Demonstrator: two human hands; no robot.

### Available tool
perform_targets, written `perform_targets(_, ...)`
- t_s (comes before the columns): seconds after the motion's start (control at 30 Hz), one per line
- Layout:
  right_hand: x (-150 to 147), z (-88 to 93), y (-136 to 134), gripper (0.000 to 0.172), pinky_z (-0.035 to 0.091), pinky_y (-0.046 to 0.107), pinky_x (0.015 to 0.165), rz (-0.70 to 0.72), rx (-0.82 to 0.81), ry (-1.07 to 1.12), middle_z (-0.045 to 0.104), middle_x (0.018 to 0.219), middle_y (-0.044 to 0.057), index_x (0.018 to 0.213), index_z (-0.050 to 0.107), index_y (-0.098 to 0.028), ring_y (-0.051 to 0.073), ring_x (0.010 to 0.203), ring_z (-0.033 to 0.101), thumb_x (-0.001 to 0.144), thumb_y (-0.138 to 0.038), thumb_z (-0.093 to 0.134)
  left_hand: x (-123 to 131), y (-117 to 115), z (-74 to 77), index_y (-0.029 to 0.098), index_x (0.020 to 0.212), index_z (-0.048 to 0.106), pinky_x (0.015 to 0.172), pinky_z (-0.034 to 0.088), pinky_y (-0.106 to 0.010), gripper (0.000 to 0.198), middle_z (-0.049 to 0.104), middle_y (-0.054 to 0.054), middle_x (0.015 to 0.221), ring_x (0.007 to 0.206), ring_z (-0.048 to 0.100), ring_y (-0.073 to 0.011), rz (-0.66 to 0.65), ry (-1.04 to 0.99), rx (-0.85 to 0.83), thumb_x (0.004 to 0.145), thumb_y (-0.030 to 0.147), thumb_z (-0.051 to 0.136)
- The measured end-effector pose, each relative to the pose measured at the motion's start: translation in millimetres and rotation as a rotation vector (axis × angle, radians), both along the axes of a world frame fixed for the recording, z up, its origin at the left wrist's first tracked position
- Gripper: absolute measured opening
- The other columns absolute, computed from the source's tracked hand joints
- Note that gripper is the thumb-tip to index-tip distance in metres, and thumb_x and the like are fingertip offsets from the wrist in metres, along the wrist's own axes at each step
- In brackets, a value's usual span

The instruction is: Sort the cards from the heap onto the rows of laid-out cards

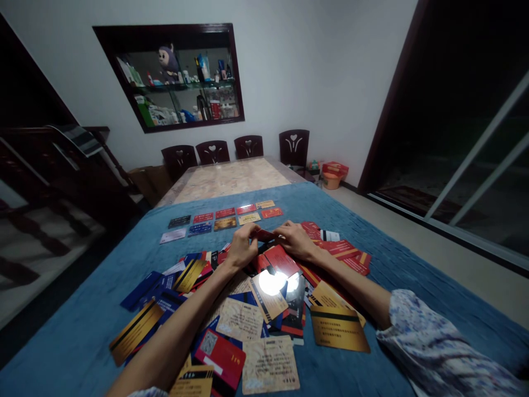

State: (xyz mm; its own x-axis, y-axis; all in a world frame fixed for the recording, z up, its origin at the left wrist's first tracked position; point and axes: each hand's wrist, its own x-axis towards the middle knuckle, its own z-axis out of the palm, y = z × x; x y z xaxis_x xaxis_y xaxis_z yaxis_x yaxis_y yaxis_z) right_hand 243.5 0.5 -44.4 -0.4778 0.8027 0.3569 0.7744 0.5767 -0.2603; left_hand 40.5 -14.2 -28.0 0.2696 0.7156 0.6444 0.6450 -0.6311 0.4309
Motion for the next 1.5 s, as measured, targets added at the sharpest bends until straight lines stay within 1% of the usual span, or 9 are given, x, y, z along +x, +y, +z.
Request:
perform_targets(0.3, 1, 0.6, 3, 0.02, 0.038, 0.034, 0.085, 0.0, 0.076, 0.096, 0.074, 0.098, 0.008, 0.105, 0.072, -0.021, 0.021, 0.097, 0.059, 0.093, -0.017, 0.056, -4, 3, -3.7, 0.018, 0.081, 0.061, 0.075, 0.049, -0.029, 0.02, 0.067, -0.003, 0.081, 0.078, 0.063, -0.0186, 0.142, 0.085, -0.052, 0.07, 0.004, 0.052)
perform_targets(0.5, 2, -3.1, 6, 0.022, 0.039, 0.036, 0.085, 0.012, 0.124, 0.105, 0.075, 0.099, 0.008, 0.106, 0.072, -0.022, 0.023, 0.097, 0.059, 0.093, -0.016, 0.055, -8, 7, -8.1, 0.019, 0.079, 0.063, 0.079, 0.051, -0.031, 0.017, 0.07, -0.005, 0.084, 0.083, 0.065, -0.0203, 0.172, 0.099, -0.117, 0.074, 0.007, 0.052)
perform_targets(0.63, 3, -4.5, 6, 0.027, 0.04, 0.036, 0.085, 0.023, 0.135, 0.095, 0.074, 0.1, 0.008, 0.111, 0.07, -0.022, 0.023, 0.096, 0.059, 0.092, -0.013, 0.053, -10, 6, -8.4, 0.019, 0.101, 0.064, 0.084, 0.051, -0.03, 0.033, 0.072, -0.005, 0.092, 0.086, 0.068, -0.0199, 0.148, 0.088, -0.141, 0.075, 0.003, 0.05)
perform_targets(0.73, 3, -3.7, 5, 0.037, 0.04, 0.034, 0.085, 0.022, 0.147, 0.081, 0.073, 0.1, 0.009, 0.123, 0.065, -0.022, 0.022, 0.097, 0.059, 0.09, -0.009, 0.054, -13, 5, -10.4, 0.019, 0.114, 0.059, 0.081, 0.051, -0.03, 0.044, 0.072, -0.004, 0.088, 0.082, 0.068, -0.0198, 0.164, 0.132, -0.154, 0.076, 0.001, 0.049)
perform_targets(0.8, 3, -2.5, 4, 0.039, 0.039, 0.034, 0.086, 0.029, 0.148, 0.051, 0.072, 0.103, 0.009, 0.126, 0.062, -0.022, 0.022, 0.098, 0.058, 0.09, -0.009, 0.053, -14, 5, -12.1, 0.02, 0.113, 0.058, 0.076, 0.05, -0.029, 0.043, 0.071, -0.003, 0.084, 0.078, 0.067, -0.0193, 0.171, 0.169, -0.158, 0.076, 0.001, 0.048)
perform_targets(0.97, 2, 1.3, 0, 0.031, 0.037, 0.035, 0.087, 0.031, 0.121, -0.041, 0.072, 0.11, 0.009, 0.121, 0.063, -0.021, 0.023, 0.101, 0.056, 0.094, -0.014, 0.049, -14, 5, -14.8, 0.021, 0.102, 0.059, 0.073, 0.049, -0.028, 0.035, 0.07, -0.004, 0.085, 0.077, 0.066, -0.0195, 0.139, 0.189, -0.133, 0.077, 0.0, 0.046)
perform_targets(1.1, 1, 4.7, 0, 0.037, 0.036, 0.035, 0.085, 0.012, 0.094, -0.1, 0.072, 0.113, 0.01, 0.129, 0.058, -0.022, 0.024, 0.102, 0.055, 0.093, -0.016, 0.054, -14, 6, -15.1, 0.02, 0.107, 0.057, 0.074, 0.05, -0.029, 0.04, 0.069, -0.005, 0.087, 0.079, 0.067, -0.0199, 0.147, 0.188, -0.139, 0.076, -0.002, 0.045)
perform_targets(1.3, -3, 11.1, 1, 0.041, 0.036, 0.035, 0.083, -0.009, 0.051, -0.181, 0.072, 0.111, 0.011, 0.132, 0.056, -0.02, 0.025, 0.103, 0.054, 0.091, -0.015, 0.052, -12, 8, -17.4, 0.017, 0.105, 0.054, 0.075, 0.049, -0.029, 0.036, 0.066, -0.008, 0.092, 0.083, 0.064, -0.0205, 0.137, 0.237, -0.173, 0.077, -0.003, 0.044)
perform_targets(1.5, -10, 15.3, 7, 0.047, 0.039, 0.036, 0.084, -0.034, 0.038, -0.221, 0.067, 0.12, 0.014, 0.135, 0.054, -0.019, 0.028, 0.11, 0.052, 0.088, -0.019, 0.057, -7, 12, -20.6, 0.016, 0.102, 0.052, 0.078, 0.049, -0.032, 0.038, 0.06, -0.009, 0.096, 0.085, 0.059, -0.0198, 0.162, 0.236, -0.157, 0.072, -0.006, 0.044)
